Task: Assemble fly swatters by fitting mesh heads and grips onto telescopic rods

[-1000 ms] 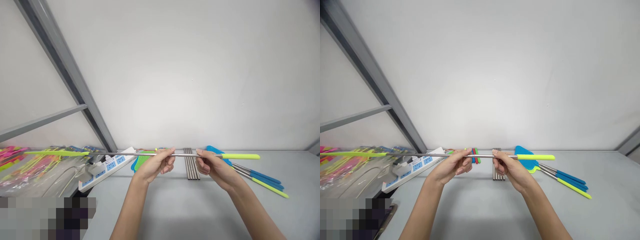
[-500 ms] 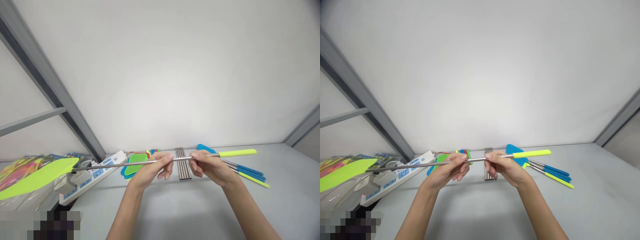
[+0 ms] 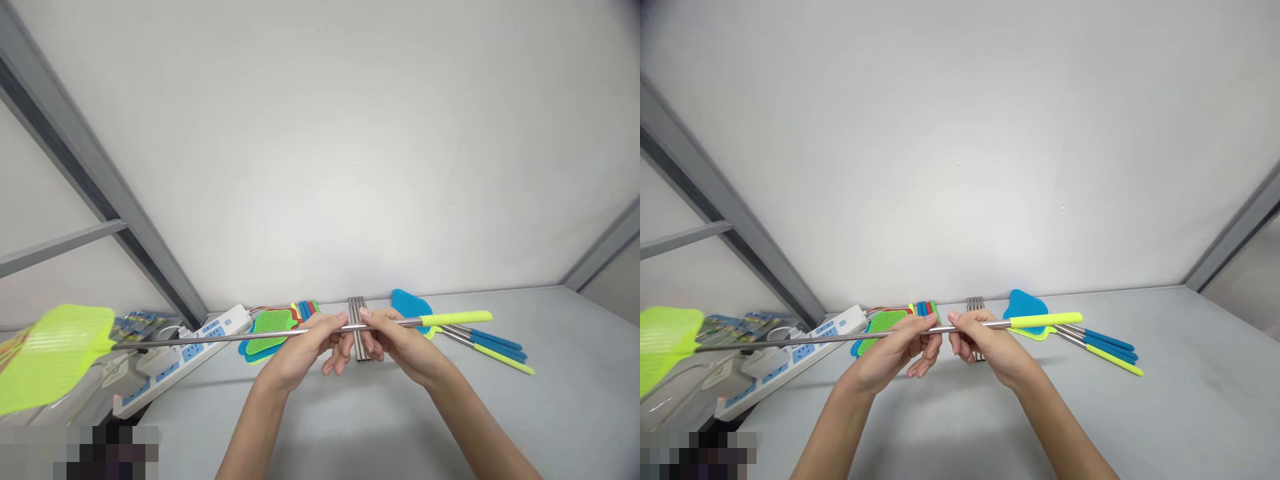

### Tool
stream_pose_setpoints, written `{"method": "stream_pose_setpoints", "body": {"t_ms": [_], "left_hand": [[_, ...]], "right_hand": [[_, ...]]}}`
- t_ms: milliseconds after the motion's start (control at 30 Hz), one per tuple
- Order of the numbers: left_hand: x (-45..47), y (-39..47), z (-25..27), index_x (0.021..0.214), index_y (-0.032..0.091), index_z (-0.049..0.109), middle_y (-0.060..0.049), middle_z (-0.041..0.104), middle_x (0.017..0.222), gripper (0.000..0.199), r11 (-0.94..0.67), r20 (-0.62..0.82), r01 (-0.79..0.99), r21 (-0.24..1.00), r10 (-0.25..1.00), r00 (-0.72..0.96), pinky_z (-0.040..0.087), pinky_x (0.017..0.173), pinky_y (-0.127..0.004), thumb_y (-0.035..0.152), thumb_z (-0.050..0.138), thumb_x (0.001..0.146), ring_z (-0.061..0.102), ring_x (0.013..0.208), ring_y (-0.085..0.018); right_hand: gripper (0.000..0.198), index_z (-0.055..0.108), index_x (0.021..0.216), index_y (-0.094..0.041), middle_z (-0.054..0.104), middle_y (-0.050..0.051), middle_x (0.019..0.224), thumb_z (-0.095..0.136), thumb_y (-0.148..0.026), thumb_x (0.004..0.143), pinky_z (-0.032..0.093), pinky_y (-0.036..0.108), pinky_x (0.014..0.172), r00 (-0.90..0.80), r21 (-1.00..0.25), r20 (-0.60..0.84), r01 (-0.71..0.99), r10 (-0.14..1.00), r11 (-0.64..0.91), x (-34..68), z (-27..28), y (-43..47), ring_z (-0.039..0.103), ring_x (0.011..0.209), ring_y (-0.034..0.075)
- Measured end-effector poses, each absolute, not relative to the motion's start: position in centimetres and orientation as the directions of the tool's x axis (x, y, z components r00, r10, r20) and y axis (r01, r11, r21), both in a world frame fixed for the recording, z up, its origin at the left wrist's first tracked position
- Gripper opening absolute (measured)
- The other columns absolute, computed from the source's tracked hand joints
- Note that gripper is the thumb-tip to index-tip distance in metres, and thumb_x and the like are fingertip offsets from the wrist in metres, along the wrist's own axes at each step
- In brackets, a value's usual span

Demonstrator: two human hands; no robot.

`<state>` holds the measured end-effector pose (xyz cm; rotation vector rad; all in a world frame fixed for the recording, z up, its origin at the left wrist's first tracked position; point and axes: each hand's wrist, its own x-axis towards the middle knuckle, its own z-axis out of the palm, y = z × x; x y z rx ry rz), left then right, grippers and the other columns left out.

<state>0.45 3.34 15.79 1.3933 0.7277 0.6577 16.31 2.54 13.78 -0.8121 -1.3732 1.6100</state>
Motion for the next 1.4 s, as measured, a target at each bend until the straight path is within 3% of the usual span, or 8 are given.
{"method": "stream_pose_setpoints", "body": {"t_ms": [200, 367, 800, 1400], "left_hand": [[-0.8, 2.5, 16.9, 0.047, 0.014, 0.044, 0.001, 0.045, 0.032, 0.047, 0.195, -0.183, 0.045, 0.980, 0.787, 0.589, 0.016, 0.030, -0.019, 0.040, 0.029, 0.082, 0.029, 0.022, -0.004], [-1.3, 1.4, 17.3, 0.044, 0.014, 0.042, 0.001, 0.044, 0.029, 0.047, 0.281, -0.236, 0.022, 0.960, 0.762, 0.603, 0.011, 0.026, -0.018, 0.041, 0.030, 0.081, 0.031, 0.020, -0.004], [-1.5, 1.1, 18.1, 0.045, 0.016, 0.037, 0.006, 0.031, 0.025, 0.043, 0.339, -0.246, -0.008, 0.941, 0.699, 0.671, 0.011, 0.027, -0.019, 0.040, 0.032, 0.081, 0.026, 0.019, -0.004], [-3.0, 1.5, 17.5, 0.044, 0.017, 0.033, 0.008, 0.022, 0.025, 0.043, 0.333, -0.260, -0.009, 0.943, 0.753, 0.604, 0.018, 0.040, -0.023, 0.035, 0.027, 0.083, 0.020, 0.022, -0.003]], "right_hand": [[0.041, 0.034, 0.040, -0.016, 0.019, -0.006, 0.041, 0.048, -0.033, 0.074, 0.015, 0.025, 0.044, -0.351, -0.943, 0.021, -0.317, 0.936, -0.098, 15.7, 14.7, 1.7, 0.020, 0.041, 0.006], [0.040, 0.033, 0.041, -0.016, 0.022, -0.006, 0.041, 0.046, -0.029, 0.076, 0.012, 0.027, 0.045, -0.417, -0.926, -0.030, -0.330, 0.909, -0.182, 16.1, 15.6, 0.6, 0.017, 0.041, 0.005], [0.041, 0.029, 0.043, -0.016, 0.018, -0.006, 0.042, 0.044, -0.030, 0.078, 0.011, 0.026, 0.045, -0.432, -0.947, -0.066, -0.258, 0.900, -0.193, 17.1, 16.3, 0.2, 0.014, 0.041, 0.006], [0.042, 0.030, 0.041, -0.016, 0.018, -0.006, 0.040, 0.042, -0.030, 0.079, 0.010, 0.026, 0.044, -0.419, -0.974, -0.043, -0.186, 0.907, -0.132, 19.3, 17.0, 0.6, 0.016, 0.042, 0.006]]}}
